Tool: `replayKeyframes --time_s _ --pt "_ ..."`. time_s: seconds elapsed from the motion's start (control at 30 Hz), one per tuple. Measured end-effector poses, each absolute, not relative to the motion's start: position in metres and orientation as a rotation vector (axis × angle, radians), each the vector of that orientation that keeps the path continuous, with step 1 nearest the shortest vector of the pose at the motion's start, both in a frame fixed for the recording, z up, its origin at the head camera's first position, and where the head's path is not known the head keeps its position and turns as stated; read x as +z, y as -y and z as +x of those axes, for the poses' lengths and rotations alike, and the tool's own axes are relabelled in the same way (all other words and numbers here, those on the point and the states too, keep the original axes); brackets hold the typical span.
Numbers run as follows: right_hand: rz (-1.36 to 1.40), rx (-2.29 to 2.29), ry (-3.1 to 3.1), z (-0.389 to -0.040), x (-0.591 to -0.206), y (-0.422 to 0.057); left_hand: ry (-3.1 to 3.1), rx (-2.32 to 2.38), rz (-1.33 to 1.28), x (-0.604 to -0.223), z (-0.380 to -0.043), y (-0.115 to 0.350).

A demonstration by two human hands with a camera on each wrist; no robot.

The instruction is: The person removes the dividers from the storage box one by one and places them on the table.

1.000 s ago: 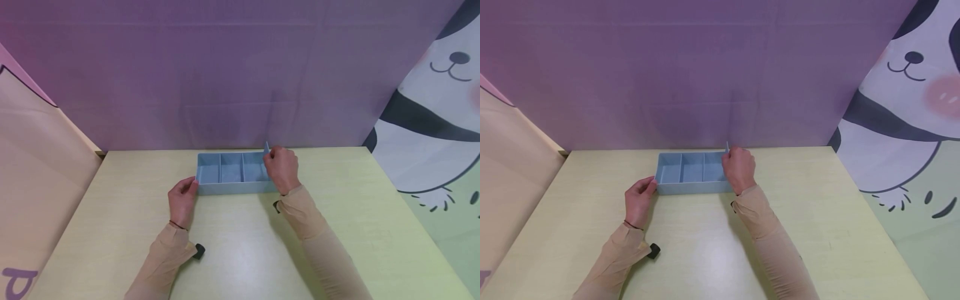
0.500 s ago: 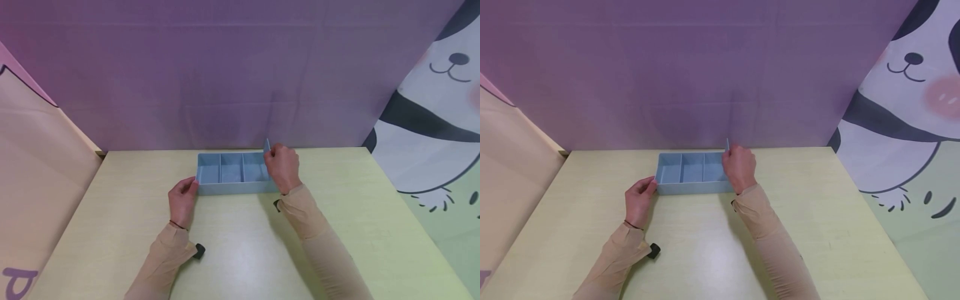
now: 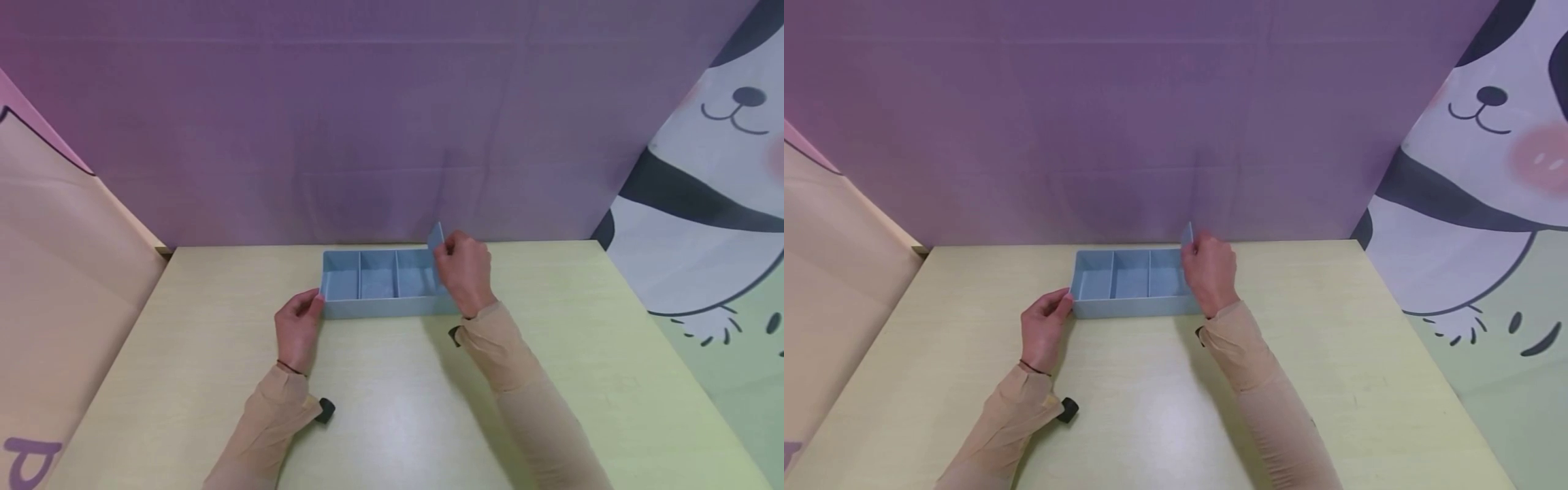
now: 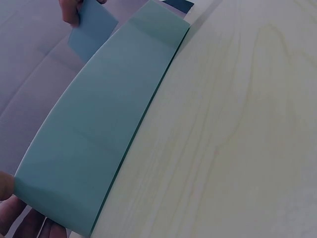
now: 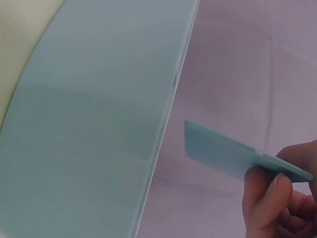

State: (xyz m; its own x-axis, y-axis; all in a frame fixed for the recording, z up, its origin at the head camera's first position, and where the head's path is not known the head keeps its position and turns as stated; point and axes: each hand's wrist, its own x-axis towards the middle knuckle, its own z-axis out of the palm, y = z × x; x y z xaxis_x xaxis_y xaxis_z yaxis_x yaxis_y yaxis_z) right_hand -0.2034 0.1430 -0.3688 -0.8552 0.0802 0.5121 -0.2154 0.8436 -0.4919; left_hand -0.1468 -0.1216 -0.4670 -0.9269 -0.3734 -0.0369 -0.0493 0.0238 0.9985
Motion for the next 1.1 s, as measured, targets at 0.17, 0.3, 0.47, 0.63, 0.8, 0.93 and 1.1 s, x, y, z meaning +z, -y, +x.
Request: replayKeyframes --time_s 0.17,0.3,0.47,0.63,0.8,0.93,1.1 --pt "0.09 0.831 2.503 -0.2 -0.368 -0.143 2.069 -1.982 0.429 -0.467 -0.146 0.122" --pt "0.08 0.923 2.524 -0.194 -0.367 -0.143 2.072 -1.976 0.424 -0.467 -0.147 0.122" --pt "0.037 1.037 2.563 -0.191 -0.365 -0.143 2.065 -1.982 0.433 -0.467 -0.147 0.121" --pt "-0.057 1.27 2.625 -0.189 -0.366 -0.145 2.072 -1.975 0.431 -0.467 -0.147 0.122" --pt "-0.123 1.663 2.608 -0.187 -0.371 -0.147 2.08 -1.976 0.439 -0.467 -0.147 0.123" --pt "-0.08 1.884 2.548 -0.182 -0.377 -0.149 2.079 -1.979 0.439 -0.467 -0.147 0.123" --pt "-0.064 2.065 2.476 -0.175 -0.385 -0.149 2.078 -1.97 0.432 -0.467 -0.148 0.123"
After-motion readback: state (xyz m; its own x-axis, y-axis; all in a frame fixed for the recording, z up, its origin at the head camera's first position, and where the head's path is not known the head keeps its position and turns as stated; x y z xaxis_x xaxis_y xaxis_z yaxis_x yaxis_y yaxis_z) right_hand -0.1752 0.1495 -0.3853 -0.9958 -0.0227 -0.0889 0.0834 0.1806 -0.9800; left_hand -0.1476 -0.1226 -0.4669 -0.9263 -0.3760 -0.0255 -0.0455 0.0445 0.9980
